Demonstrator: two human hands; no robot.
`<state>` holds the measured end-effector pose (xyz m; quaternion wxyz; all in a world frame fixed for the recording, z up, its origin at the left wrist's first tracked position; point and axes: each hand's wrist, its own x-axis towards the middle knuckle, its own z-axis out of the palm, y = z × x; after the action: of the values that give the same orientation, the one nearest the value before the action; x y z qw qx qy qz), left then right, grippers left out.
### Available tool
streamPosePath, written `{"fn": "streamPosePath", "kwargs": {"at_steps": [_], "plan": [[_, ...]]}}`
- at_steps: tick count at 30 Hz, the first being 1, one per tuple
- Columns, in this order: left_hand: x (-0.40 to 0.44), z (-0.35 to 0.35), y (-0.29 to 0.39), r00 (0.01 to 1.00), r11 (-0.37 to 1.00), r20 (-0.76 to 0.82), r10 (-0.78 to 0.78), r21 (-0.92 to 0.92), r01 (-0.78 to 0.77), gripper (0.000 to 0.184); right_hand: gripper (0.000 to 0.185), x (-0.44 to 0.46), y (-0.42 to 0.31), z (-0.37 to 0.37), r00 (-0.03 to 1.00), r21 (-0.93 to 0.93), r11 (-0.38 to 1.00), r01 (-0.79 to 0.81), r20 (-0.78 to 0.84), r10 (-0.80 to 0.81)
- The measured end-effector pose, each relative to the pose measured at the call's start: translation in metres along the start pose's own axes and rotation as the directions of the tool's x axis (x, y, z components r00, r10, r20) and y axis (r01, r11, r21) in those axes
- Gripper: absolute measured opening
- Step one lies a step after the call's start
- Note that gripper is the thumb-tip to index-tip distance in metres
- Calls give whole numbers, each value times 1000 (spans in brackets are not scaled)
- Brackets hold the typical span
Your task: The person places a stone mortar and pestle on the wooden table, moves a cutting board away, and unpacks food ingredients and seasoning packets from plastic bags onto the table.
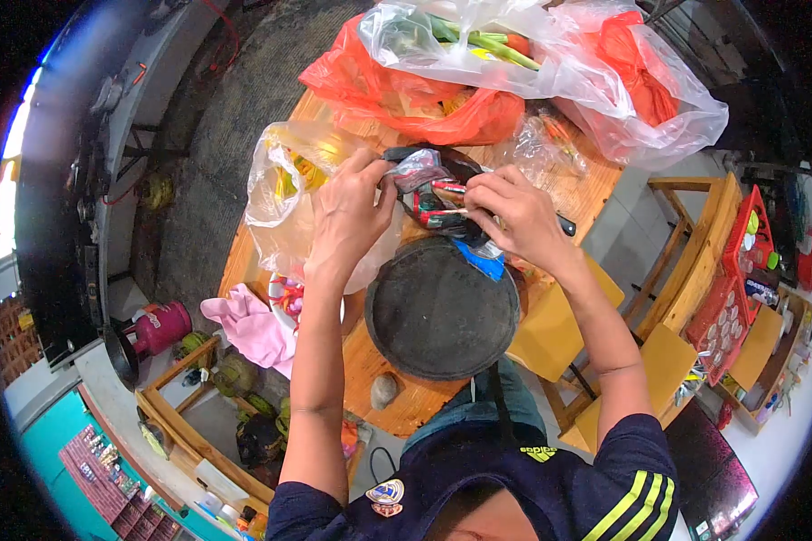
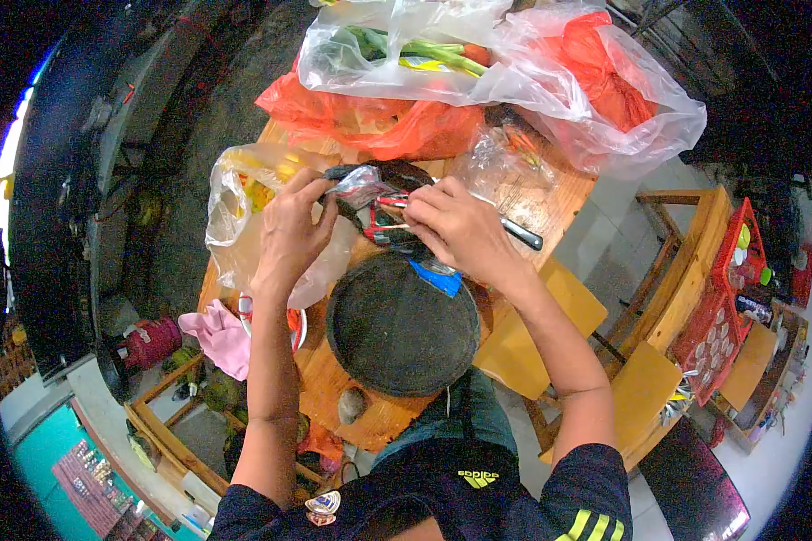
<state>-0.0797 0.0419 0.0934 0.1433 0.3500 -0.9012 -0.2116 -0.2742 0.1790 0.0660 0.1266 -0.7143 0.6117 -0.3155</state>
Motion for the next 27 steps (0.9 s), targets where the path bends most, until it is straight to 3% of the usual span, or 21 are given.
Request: {"fn": "streamPosePath", "kwargs": {"at_steps": [2,5,8,9,12,15,18,22,25,27], "plan": [[0,3,-1,1000,1000,-17,5,-11,-5,11,16,2,-2,-5,999,24,1000,-3,-47,4],[0,0,3,1000,1000,-19,-4,1,4,12,17,0,7,0,993,96,989,-112,49,108],[0,-3,5,999,1000,-9,-31,-4,31,12,20,3,1,-2,986,228,962,-148,-43,162],[0,-2,6,999,999,-6,-38,-15,38,13,18,3,-1,-8,982,254,949,-189,30,187],[0,-2,5,999,999,-9,-36,-6,36,13,17,1,4,-2,942,584,750,-312,89,323],[0,0,5,999,999,-36,-31,-18,31,13,15,2,2,-3,904,865,416,-281,92,418],[-1,2,5,998,999,-54,-29,-25,27,13,18,1,16,-8,852,893,226,-388,254,458],[-2,1,8,998,999,-53,-27,-38,25,13,33,6,14,-10,832,934,-46,-353,336,442],[-4,1,9,998,999,-59,-18,-44,15,13,37,5,20,-5,839,931,-167,-325,365,404],[-4,0,10,998,999,-65,-25,-46,23,13,32,3,19,-8,836,935,-168,-313,355,418]]}}
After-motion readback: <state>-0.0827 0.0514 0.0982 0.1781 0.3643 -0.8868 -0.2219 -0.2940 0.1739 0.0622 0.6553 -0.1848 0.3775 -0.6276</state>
